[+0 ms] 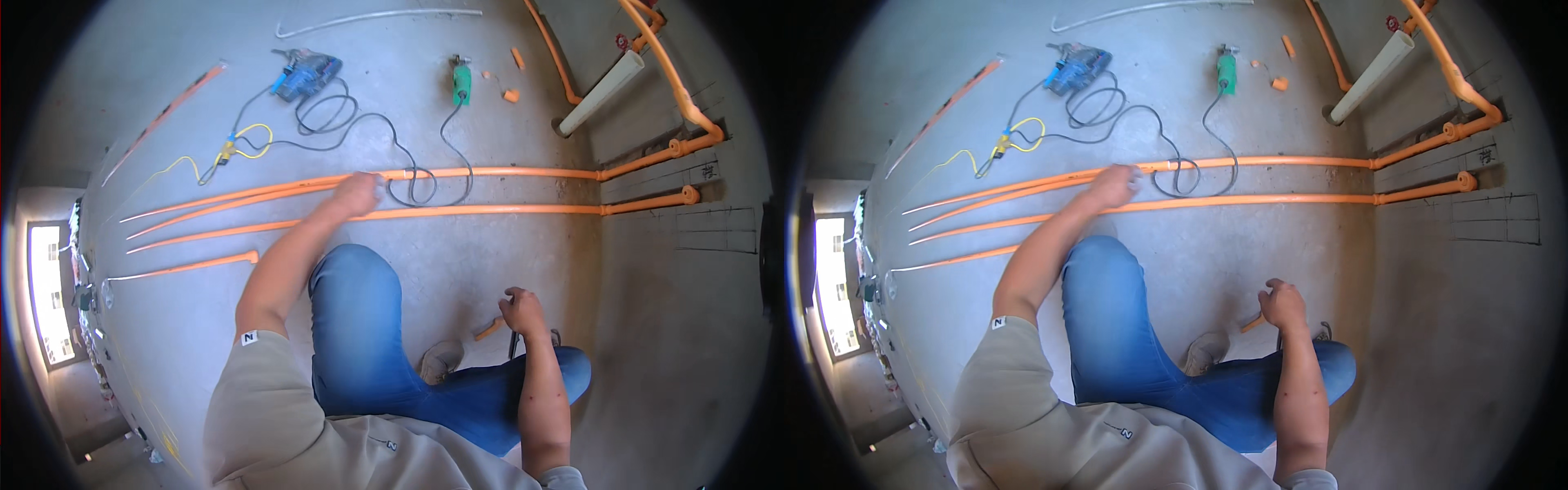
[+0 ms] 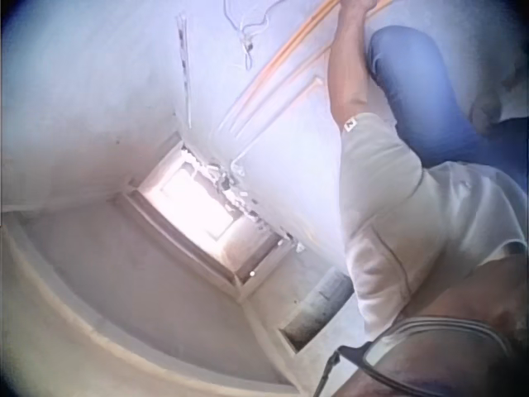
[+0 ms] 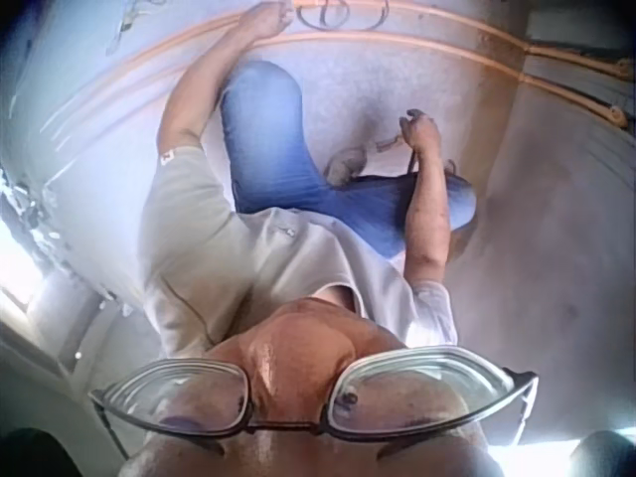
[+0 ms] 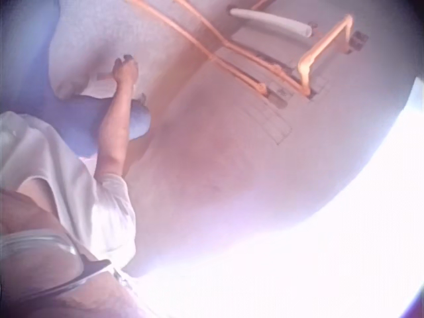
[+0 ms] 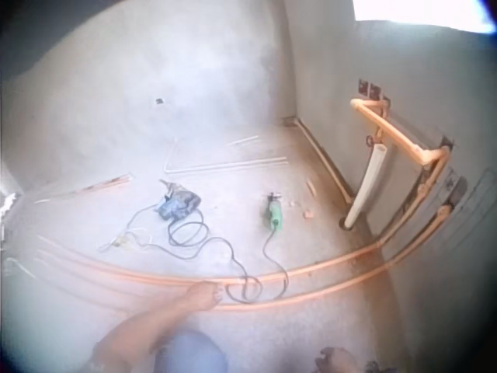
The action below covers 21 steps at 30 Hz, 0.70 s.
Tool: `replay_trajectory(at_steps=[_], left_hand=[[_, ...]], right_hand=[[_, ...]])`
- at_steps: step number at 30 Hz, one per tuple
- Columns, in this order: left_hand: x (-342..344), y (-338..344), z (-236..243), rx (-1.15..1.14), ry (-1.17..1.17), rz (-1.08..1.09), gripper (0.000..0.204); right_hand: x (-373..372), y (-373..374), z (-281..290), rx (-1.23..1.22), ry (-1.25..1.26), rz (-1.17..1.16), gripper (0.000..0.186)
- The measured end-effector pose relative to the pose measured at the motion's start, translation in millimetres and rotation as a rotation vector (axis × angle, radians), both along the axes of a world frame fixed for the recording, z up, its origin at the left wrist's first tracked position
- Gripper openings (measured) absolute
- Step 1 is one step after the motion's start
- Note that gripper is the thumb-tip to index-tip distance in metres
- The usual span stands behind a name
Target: The person connects orange plumbing pipes and fittings using a heat fusion tool. They heat the end of a pipe and the inside of a T-fitting simultaneously, press them together to form a joint, and then repeat the process to connect the assembly to existing wall-mounted piping.
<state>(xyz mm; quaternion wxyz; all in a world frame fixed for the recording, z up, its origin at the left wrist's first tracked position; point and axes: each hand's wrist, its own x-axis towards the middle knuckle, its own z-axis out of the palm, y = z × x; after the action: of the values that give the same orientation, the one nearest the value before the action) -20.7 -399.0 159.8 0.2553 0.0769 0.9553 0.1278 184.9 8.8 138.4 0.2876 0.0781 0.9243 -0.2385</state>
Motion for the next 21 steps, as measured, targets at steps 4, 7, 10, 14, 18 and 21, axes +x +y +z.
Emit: replay_trajectory(at_steps=[4,7,10,14,18,21], left_hand=[[7,11,-28,0.093,-0.148,-0.203,0.039],[-21,-25,-56,0.121,-0.112,-0.18,0.042],[-61,-76,-91,0.116,-0.008,-0.114,0.049],[-91,-88,-121,0.042,-0.016,-0.234,0.067],[-97,-57,-147,0.126,0.013,-0.378,0.076],[-90,-114,-156,0.185,0.001,-0.216,0.075]], right_hand=[[-46,-41,-23,-0.15,-0.051,-0.033,0.047],[-112,-89,-62,-0.284,-0.003,-0.221,0.048],[-182,-152,-105,-0.219,0.142,-0.251,0.05],[-228,-212,-153,-0.006,0.202,-0.487,0.049],[-227,-183,-210,-0.115,0.089,-0.826,0.03],[-254,-246,-128,-0.151,0.391,-0.577,0.024]])
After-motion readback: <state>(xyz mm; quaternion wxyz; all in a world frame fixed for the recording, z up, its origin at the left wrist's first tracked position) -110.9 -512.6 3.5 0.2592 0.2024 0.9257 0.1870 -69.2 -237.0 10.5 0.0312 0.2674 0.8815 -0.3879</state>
